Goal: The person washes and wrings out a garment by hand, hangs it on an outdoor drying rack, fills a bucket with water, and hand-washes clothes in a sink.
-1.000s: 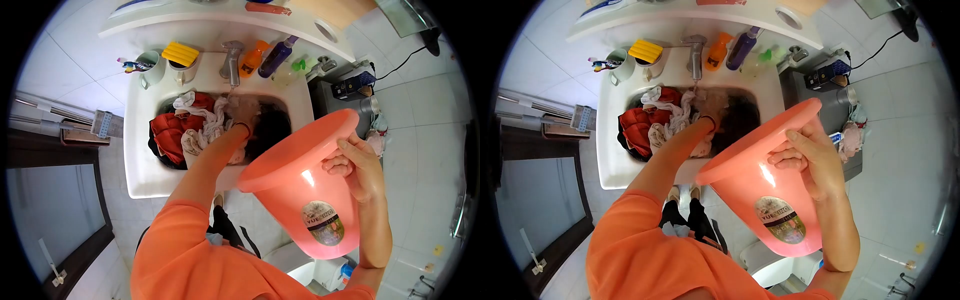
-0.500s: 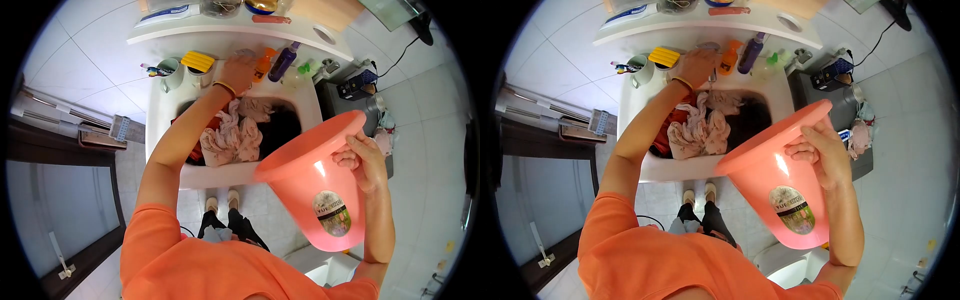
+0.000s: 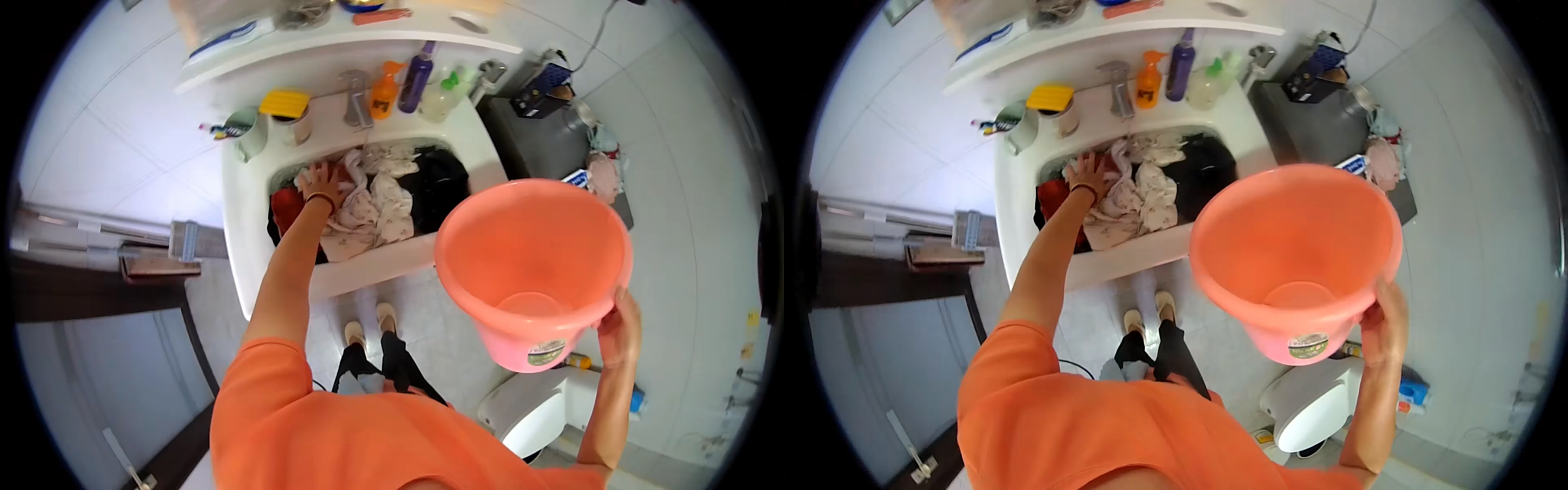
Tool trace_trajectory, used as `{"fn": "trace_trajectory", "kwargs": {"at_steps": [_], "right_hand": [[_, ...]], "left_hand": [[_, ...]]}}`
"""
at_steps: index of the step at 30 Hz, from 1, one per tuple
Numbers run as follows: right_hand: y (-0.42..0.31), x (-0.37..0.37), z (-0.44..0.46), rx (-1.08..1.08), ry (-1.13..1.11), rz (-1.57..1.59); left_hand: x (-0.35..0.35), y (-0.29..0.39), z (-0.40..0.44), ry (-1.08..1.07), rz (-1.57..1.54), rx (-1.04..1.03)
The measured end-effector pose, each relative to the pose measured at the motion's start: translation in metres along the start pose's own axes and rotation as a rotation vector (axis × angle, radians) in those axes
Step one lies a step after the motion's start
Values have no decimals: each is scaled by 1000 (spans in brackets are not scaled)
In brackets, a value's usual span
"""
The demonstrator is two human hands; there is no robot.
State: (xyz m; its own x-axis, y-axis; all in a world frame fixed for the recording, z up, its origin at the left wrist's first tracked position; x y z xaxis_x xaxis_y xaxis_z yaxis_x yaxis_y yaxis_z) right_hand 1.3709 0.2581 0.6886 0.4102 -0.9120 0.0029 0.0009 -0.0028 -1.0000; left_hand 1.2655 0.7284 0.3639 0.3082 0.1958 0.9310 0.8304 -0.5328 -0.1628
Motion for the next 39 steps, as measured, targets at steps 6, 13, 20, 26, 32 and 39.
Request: {"fn": "trace_trajectory", "kwargs": {"at_steps": [6, 13, 20, 26, 32, 39], "right_hand": [[35, 74, -85, -137, 367, 13], [110, 136, -131, -335, 453, 90], [209, 215, -175, -670, 747, -126], [311, 300, -210, -869, 862, -358], [430, 361, -197, -950, 1000, -265], [597, 411, -169, -924, 1158, -94]], "left_hand": [[34, 23, 5, -116, 151, 24], [-5, 75, 75, 276, -554, -201], [-8, 68, 89, 372, -323, -176], [2, 64, 77, 151, -552, -256], [15, 42, 35, 275, -357, -218], [5, 2, -16, 351, -211, -91]]}}
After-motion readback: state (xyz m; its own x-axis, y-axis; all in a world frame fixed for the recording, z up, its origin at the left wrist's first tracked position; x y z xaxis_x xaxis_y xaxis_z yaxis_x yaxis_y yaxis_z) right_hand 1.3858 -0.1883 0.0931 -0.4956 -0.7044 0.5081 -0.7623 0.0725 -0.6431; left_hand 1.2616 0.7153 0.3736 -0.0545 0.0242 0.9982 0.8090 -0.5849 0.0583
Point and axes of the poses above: each hand's wrist, its own z-axis towards the middle knuckle, its own x-axis out of the back of the hand, y = z × x, the point moved 2 cm from there along z, towards the middle knuckle, and after that the axes turned 14 degrees about x, right-handed, at the moved point
